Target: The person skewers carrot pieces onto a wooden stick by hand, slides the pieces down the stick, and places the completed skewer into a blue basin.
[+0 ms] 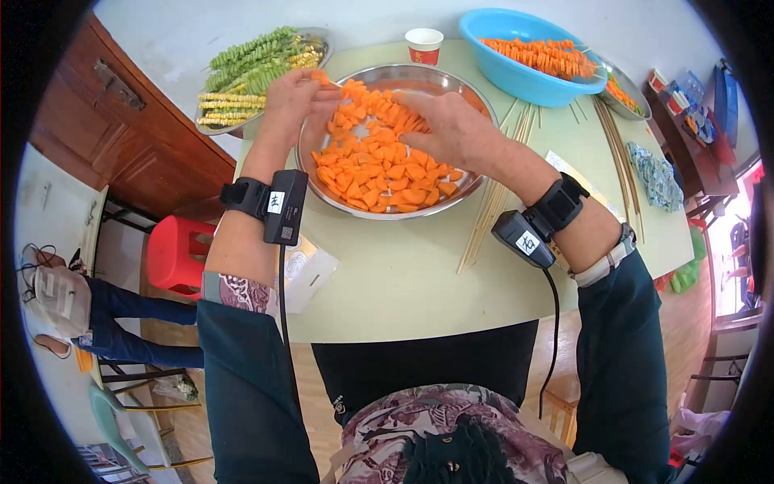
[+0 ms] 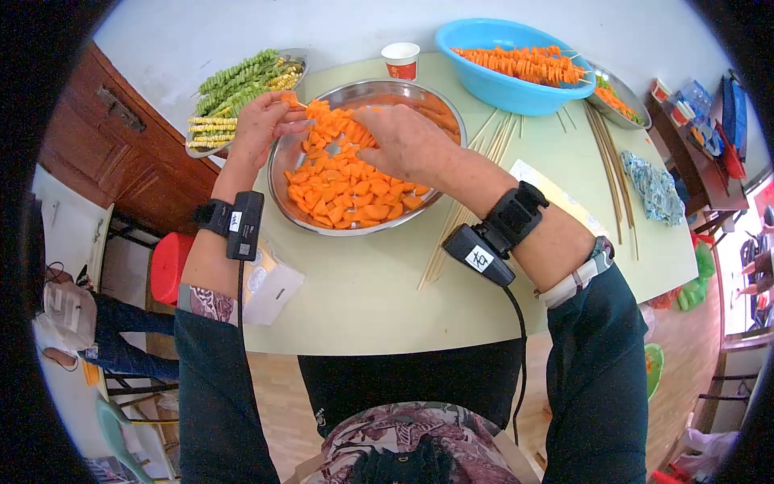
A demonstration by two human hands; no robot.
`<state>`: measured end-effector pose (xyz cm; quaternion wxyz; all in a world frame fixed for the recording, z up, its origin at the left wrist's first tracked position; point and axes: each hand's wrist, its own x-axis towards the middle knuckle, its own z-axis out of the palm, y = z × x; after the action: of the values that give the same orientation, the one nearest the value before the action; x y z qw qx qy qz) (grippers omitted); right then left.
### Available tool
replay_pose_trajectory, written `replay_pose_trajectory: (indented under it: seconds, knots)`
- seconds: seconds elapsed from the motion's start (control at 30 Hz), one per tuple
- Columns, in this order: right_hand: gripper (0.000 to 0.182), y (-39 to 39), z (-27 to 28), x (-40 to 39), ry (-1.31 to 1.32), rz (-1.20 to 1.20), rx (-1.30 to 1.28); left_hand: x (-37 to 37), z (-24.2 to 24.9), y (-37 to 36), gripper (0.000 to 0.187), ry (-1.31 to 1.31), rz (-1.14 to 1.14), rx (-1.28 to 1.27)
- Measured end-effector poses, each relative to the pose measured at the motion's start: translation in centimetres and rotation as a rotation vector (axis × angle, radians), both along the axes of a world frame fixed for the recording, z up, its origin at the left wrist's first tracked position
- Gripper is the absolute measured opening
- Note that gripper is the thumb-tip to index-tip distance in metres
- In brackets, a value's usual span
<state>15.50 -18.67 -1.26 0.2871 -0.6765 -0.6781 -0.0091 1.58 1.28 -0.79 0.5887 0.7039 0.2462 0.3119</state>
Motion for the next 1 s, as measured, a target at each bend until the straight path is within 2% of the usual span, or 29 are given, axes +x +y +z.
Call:
replay_pose_trajectory:
  seconds: [0.23, 0.33, 0.4, 0.47, 0.53, 0.57, 0.6, 0.63, 0.73, 0.83, 0.9, 0.93, 1.0]
  knots:
    - [0.045, 0.0, 0.3, -0.1, 0.027, -0.013, -0.094, 0.3, -0.3, 0.3, 0.025, 0.023, -0.019, 0.041]
    - [0.043, 0.2, -0.3, 0.2, -0.001, 0.01, -0.007, 0.5, -0.4, 0.4, 0.025, 0.036, 0.002, 0.073]
    - [0.042, 0.0, -0.3, 0.2, 0.015, 0.022, 0.014, 0.4, -0.6, 0.7, 0.026, 0.069, -0.009, 0.246]
    - [0.041, 0.1, -0.3, 0.3, -0.002, 0.03, 0.032, 0.6, -1.3, 0.5, 0.025, -0.008, -0.006, 0.261]
    - [0.041, 0.3, -0.6, 0.6, -0.03, 0.065, 0.087, 1.1, -3.2, 3.0, 0.025, 0.139, 0.013, 0.962]
    - [0.042, 0.4, -0.8, 0.8, -0.025, 0.102, 0.145, 0.8, -2.1, 1.6, 0.026, 0.157, 0.039, 0.745]
    - [0.043, 0.4, -0.7, 0.8, -0.007, 0.058, 0.063, 0.9, -1.1, 0.2, 0.026, 0.164, 0.071, 0.529]
    - [0.045, 0.3, -0.4, 0.7, 0.007, 0.012, -0.021, 1.4, -1.8, 0.7, 0.026, 0.118, 0.083, 0.565]
    - [0.046, 0.2, -0.7, 0.7, 0.053, 0.097, 0.082, 0.7, -1.5, 0.3, 0.02, 0.077, 0.128, 0.78]
    - [0.046, 0.5, -0.9, 0.5, -0.004, 0.111, 0.162, 1.2, -2.0, 0.6, 0.025, 0.061, 0.19, 0.892]
    - [0.05, -0.1, 0.4, -0.4, 0.242, -0.033, -0.146, 1.5, -2.1, 0.7, 0.03, 0.062, 0.25, 0.966]
    - [0.05, -0.1, 0.5, -0.6, 0.24, -0.019, -0.146, 1.7, -2.0, 0.7, 0.035, 0.052, 0.293, 1.037]
    - [0.05, 0.1, 0.5, -0.6, 0.359, -0.041, -0.179, 2.3, -2.4, 1.0, 0.034, 0.049, 0.3, 0.992]
